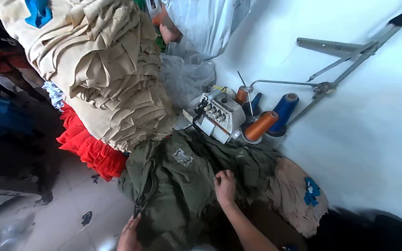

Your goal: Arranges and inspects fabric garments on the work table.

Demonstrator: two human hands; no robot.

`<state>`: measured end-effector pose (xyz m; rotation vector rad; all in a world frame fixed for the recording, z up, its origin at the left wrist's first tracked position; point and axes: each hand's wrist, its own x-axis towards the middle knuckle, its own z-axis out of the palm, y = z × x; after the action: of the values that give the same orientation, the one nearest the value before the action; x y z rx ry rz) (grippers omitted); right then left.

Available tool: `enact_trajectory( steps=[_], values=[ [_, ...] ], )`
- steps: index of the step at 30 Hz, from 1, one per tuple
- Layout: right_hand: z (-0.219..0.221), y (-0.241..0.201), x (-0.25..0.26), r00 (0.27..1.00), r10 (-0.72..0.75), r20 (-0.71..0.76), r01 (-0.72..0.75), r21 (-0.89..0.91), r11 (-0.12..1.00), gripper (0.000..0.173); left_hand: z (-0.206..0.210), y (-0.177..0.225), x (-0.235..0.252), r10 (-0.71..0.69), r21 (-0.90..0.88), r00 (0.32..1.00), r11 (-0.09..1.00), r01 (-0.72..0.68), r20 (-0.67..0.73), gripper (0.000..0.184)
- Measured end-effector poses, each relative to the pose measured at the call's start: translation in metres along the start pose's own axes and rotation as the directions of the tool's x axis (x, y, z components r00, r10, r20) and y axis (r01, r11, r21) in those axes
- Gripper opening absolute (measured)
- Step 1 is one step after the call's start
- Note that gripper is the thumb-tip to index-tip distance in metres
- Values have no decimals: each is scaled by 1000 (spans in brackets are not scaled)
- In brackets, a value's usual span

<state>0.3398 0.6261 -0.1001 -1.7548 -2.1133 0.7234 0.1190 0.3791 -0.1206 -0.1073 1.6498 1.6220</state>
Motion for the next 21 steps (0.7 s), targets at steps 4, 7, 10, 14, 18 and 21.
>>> enact_trajectory(
  steps=[4,7,10,14,18,21],
  values=[
    [8,-46,-54,911,-317,263,196,401,895,22,3,4,-5,16,-12,997,1000,-15,71,37],
    [26,-74,-97,549,-710,440,318,676,665,20,8,8,-12,7,-38,965,999,3,261,69],
    [27,-79,-94,491,-668,559,241,650,721,27,5,-2,-7,-7,-68,950,997,30,313,74],
    [9,-50,-40,886,-193,422,61,307,950,28,2,-10,1,4,-18,997,1000,-3,79,33],
    [8,-8,8,972,155,178,-163,31,986,31,-2,0,1,56,-66,997,996,-53,48,33],
    [13,9,20,975,187,123,-191,25,981,26,0,6,3,58,-65,998,996,-57,15,31]
  ],
)
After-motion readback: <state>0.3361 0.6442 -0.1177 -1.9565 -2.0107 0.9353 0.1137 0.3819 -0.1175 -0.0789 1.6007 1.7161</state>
